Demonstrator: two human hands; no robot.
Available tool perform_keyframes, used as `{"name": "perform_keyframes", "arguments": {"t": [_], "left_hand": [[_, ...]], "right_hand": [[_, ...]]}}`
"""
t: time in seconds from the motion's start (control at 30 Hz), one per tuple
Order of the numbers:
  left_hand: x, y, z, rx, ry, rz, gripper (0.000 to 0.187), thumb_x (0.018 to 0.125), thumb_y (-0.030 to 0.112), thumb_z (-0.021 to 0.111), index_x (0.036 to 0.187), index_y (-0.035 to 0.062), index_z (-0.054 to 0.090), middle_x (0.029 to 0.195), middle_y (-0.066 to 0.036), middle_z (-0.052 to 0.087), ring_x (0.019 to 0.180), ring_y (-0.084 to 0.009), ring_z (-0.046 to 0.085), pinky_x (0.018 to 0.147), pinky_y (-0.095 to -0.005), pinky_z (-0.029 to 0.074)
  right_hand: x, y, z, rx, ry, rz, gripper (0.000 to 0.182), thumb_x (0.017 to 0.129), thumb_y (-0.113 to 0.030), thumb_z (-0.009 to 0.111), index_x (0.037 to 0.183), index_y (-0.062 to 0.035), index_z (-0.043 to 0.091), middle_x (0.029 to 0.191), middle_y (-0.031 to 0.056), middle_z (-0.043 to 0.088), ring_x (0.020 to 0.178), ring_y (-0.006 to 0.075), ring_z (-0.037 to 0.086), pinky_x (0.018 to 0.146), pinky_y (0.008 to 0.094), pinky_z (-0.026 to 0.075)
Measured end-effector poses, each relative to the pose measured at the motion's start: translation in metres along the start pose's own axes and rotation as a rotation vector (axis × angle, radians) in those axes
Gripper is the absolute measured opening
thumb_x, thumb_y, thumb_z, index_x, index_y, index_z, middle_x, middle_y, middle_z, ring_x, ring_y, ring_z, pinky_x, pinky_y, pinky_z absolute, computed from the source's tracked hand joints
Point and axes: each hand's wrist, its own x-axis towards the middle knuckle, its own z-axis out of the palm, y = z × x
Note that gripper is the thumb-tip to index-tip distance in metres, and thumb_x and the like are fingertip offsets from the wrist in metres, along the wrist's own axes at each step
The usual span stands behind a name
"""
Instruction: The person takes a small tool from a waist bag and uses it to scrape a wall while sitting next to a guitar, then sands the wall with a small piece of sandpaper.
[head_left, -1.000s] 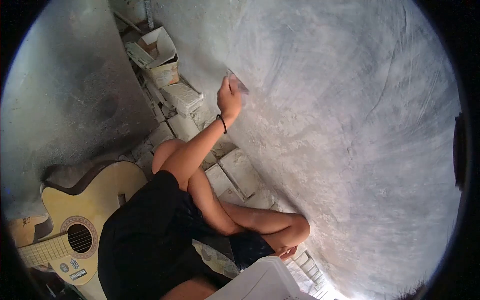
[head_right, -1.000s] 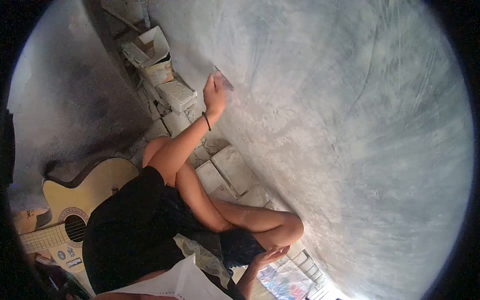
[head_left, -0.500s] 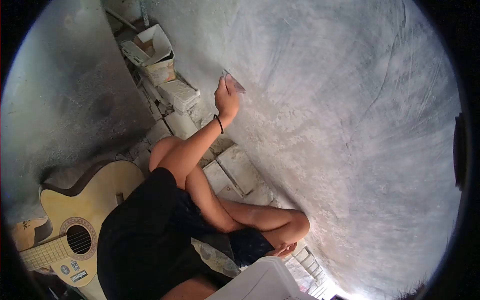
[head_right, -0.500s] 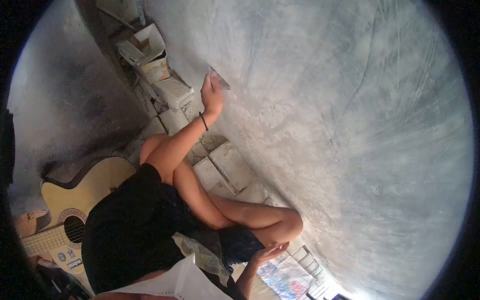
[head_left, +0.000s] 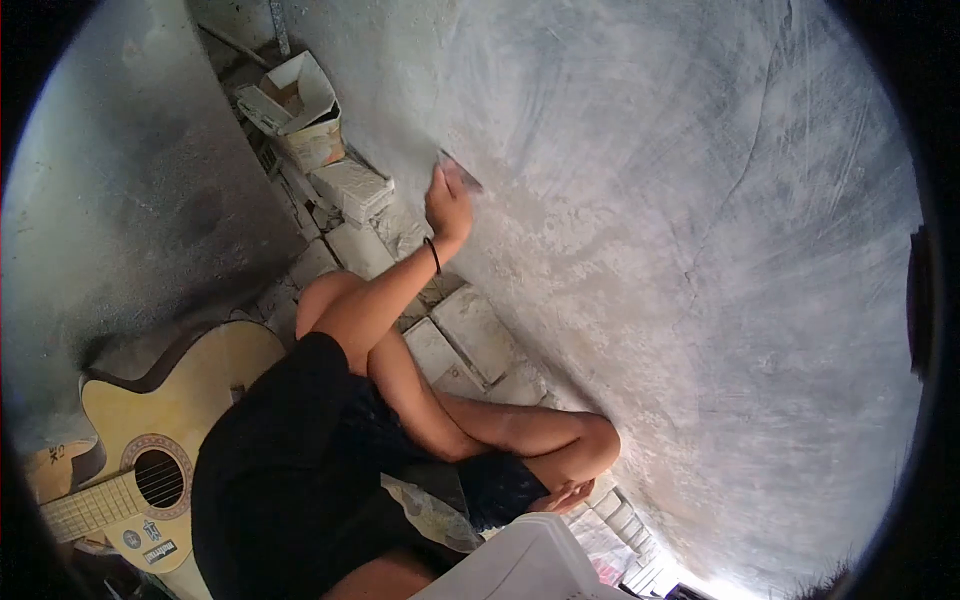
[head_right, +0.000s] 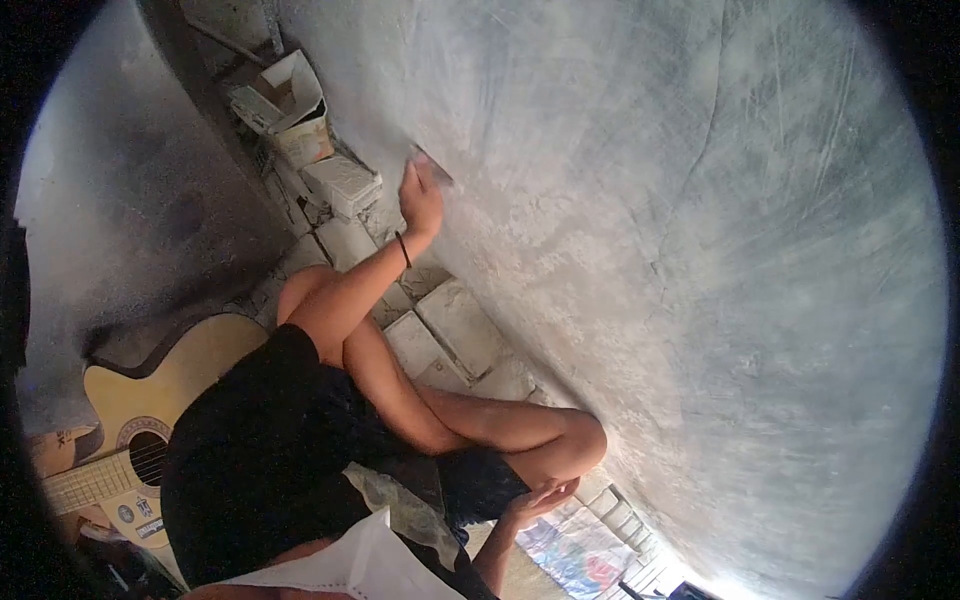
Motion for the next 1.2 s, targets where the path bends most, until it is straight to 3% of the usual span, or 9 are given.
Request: {"name": "perform_keyframes", "arguments": {"t": [0.1, 0.2, 0.33, 0.53, 0.6, 0.73, 0.9, 1.0, 1.2], "left_hand": [[-0.035, 0.001, 0.003, -0.050, -0.037, 0.181, 0.033, 0.103, 0.031, 0.043, 0.096, 0.0009, 0.053, 0.087, -0.026, 0.063, 0.085, -0.0491, 0.059, 0.070, -0.0519, 0.045], [-0.002, -0.010, 0.000, 0.073, -0.015, 0.070, 0.034, 0.104, 0.032, 0.043, 0.102, 0.0007, 0.055, 0.092, -0.026, 0.064, 0.089, -0.0476, 0.060, 0.073, -0.0515, 0.046], [-0.040, -0.009, 0.003, 0.068, -0.088, 0.114, 0.036, 0.104, 0.033, 0.040, 0.098, 0.0001, 0.053, 0.085, -0.024, 0.064, 0.084, -0.0479, 0.060, 0.067, -0.0521, 0.045], [-0.023, -0.007, 0.006, 0.069, 0.104, 0.127, 0.034, 0.105, 0.033, 0.039, 0.097, 0.0031, 0.055, 0.080, -0.023, 0.064, 0.079, -0.0477, 0.061, 0.068, -0.0522, 0.045], [-0.037, -0.006, 0.001, 0.067, -0.063, 0.142, 0.035, 0.105, 0.033, 0.039, 0.094, 0.0023, 0.053, 0.077, -0.023, 0.062, 0.077, -0.0483, 0.059, 0.065, -0.0519, 0.044], [-0.021, -0.014, 0.001, 0.127, -0.052, 0.027, 0.035, 0.104, 0.032, 0.040, 0.098, 0.0012, 0.054, 0.084, -0.023, 0.064, 0.082, -0.0467, 0.060, 0.069, -0.0528, 0.044], [-0.037, -0.034, 0.007, 0.113, 0.012, 0.178, 0.038, 0.104, 0.036, 0.040, 0.106, 0.0009, 0.054, 0.092, -0.027, 0.065, 0.089, -0.0489, 0.060, 0.073, -0.0536, 0.046], [-0.015, -0.027, 0.000, 0.089, -0.110, -0.097, 0.039, 0.104, 0.036, 0.039, 0.114, 0.0017, 0.056, 0.103, -0.027, 0.065, 0.099, -0.0479, 0.059, 0.081, -0.0531, 0.046], [-0.029, -0.040, 0.010, 0.150, 0.018, 0.281, 0.040, 0.105, 0.037, 0.038, 0.105, 0.0019, 0.055, 0.091, -0.026, 0.065, 0.086, -0.0484, 0.061, 0.069, -0.0540, 0.045]], "right_hand": [[-0.002, -0.006, 0.010, 0.021, 0.016, -0.022, 0.081, 0.097, -0.061, 0.043, 0.145, 0.0040, 0.036, 0.144, 0.0260, 0.041, 0.131, 0.0375, 0.042, 0.107, 0.0476, 0.034], [0.003, -0.005, 0.006, -0.006, -0.025, -0.027, 0.081, 0.097, -0.061, 0.043, 0.144, 0.0043, 0.037, 0.144, 0.0262, 0.041, 0.131, 0.0375, 0.042, 0.108, 0.0472, 0.033], [-0.001, 0.011, 0.008, 0.045, 0.005, -0.045, 0.078, 0.098, -0.059, 0.043, 0.144, 0.0047, 0.037, 0.143, 0.0251, 0.041, 0.130, 0.0357, 0.042, 0.107, 0.0457, 0.034], [0.004, 0.016, -0.005, 0.088, -0.032, -0.012, 0.076, 0.099, -0.055, 0.045, 0.146, 0.0038, 0.034, 0.145, 0.0238, 0.040, 0.129, 0.0353, 0.044, 0.106, 0.0450, 0.037], [-0.001, 0.001, 0.011, 0.137, -0.015, -0.022, 0.074, 0.100, -0.054, 0.044, 0.146, 0.0034, 0.034, 0.145, 0.0245, 0.040, 0.129, 0.0358, 0.044, 0.106, 0.0461, 0.037], [0.002, -0.004, 0.003, -0.100, -0.007, -0.019, 0.079, 0.099, -0.058, 0.042, 0.145, 0.0053, 0.034, 0.144, 0.0266, 0.040, 0.129, 0.0372, 0.044, 0.105, 0.0462, 0.037], [0.001, -0.005, 0.012, 0.021, -0.037, -0.032, 0.080, 0.098, -0.060, 0.041, 0.144, 0.0054, 0.035, 0.142, 0.0271, 0.041, 0.128, 0.0376, 0.044, 0.105, 0.0457, 0.036], [-0.003, -0.009, 0.001, 0.022, -0.016, -0.016, 0.080, 0.098, -0.059, 0.042, 0.144, 0.0056, 0.036, 0.141, 0.0271, 0.042, 0.127, 0.0377, 0.045, 0.106, 0.0454, 0.036], [0.002, 0.001, 0.010, 0.000, -0.016, -0.033, 0.077, 0.098, -0.057, 0.044, 0.143, 0.0052, 0.038, 0.142, 0.0260, 0.042, 0.127, 0.0368, 0.045, 0.106, 0.0450, 0.035]]}}
